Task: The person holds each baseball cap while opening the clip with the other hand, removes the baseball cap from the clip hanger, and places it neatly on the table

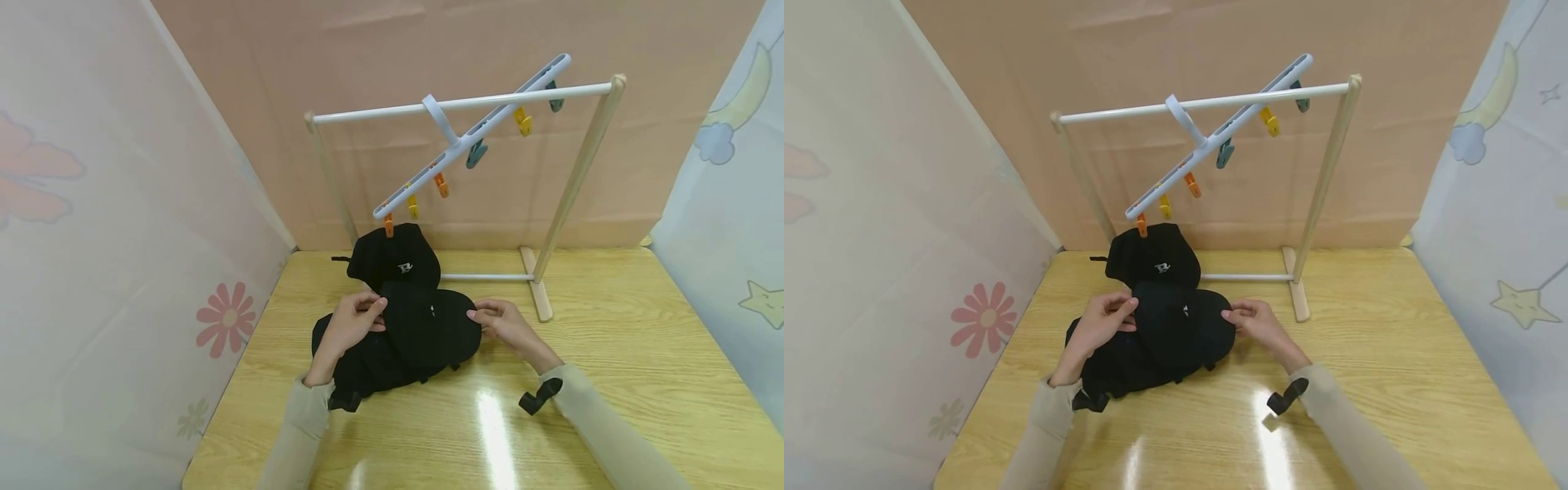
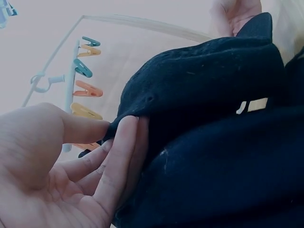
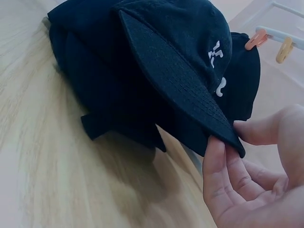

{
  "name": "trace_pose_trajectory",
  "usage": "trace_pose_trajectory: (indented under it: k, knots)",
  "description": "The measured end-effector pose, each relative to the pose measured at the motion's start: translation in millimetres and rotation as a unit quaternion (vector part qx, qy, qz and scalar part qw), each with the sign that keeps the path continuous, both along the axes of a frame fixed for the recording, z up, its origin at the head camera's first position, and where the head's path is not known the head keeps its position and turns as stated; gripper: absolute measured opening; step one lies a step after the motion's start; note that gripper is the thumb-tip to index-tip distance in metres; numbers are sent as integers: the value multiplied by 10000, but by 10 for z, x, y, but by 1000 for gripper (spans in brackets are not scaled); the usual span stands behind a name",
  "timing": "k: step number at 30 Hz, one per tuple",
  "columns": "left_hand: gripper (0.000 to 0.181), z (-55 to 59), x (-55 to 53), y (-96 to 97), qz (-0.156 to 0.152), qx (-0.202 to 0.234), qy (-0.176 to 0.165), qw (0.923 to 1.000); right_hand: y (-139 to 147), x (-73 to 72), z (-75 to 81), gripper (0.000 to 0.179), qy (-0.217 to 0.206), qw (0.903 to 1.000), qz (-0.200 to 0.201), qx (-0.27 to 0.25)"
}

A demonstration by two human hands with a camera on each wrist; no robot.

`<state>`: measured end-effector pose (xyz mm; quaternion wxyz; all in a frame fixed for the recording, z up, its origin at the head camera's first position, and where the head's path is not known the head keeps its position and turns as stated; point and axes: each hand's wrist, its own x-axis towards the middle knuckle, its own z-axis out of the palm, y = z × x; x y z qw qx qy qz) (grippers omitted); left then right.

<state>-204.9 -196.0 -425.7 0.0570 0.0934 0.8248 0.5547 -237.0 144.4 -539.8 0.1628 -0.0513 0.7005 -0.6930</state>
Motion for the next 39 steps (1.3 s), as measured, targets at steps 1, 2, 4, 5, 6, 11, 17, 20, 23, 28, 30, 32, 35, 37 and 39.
trace_pose_trajectory:
  k: [1,2,4,5,6,11,17,20,23,28,30,32,35,37,39]
  knots:
    - [21,-6,-8,-1,29,-62,21,10000,-7,-4,-12,57,5,10000,-8,53]
    - [21,-11,-14,-2,65,-116,36,9999,-16,-8,-25,56,-5,10000,-34,72]
    - [20,-20,-24,-1,128,-229,90,9996,-33,-15,-51,55,7,9999,-74,121]
    - [20,-20,-26,1,155,-284,116,9994,-45,-19,-64,54,21,9998,-120,172]
    - [19,-19,-24,4,185,-344,142,9991,-56,-23,-76,53,53,9996,-158,245]
    - [19,-20,-7,13,345,-589,247,9974,-111,-39,-123,51,136,9983,-303,487]
    - [18,-23,17,19,501,-839,327,9947,-153,-56,-131,52,68,9985,-289,456]
    - [18,-32,21,21,501,-943,377,9936,-175,-70,-132,51,56,9982,-283,519]
    - [18,-55,21,18,462,-1042,413,9926,-198,-87,-140,52,93,9973,-318,658]
    - [18,-76,31,32,462,-1286,257,9903,-216,-122,-167,53,210,9941,-336,1011]
    - [19,-78,36,42,473,-1386,184,9890,-215,-137,-179,52,207,9935,-336,1063]
    - [19,-77,41,48,452,-1466,166,9880,-217,-145,-185,51,212,9934,-338,1075]
    - [20,-91,39,54,430,-1649,168,9852,-224,-154,-189,47,221,9934,-362,1066]
    - [21,-100,38,57,419,-1752,172,9835,-232,-155,-188,44,223,9931,-382,1087]
    - [21,-105,38,62,421,-1811,150,9825,-239,-155,-190,43,214,9927,-387,1124]
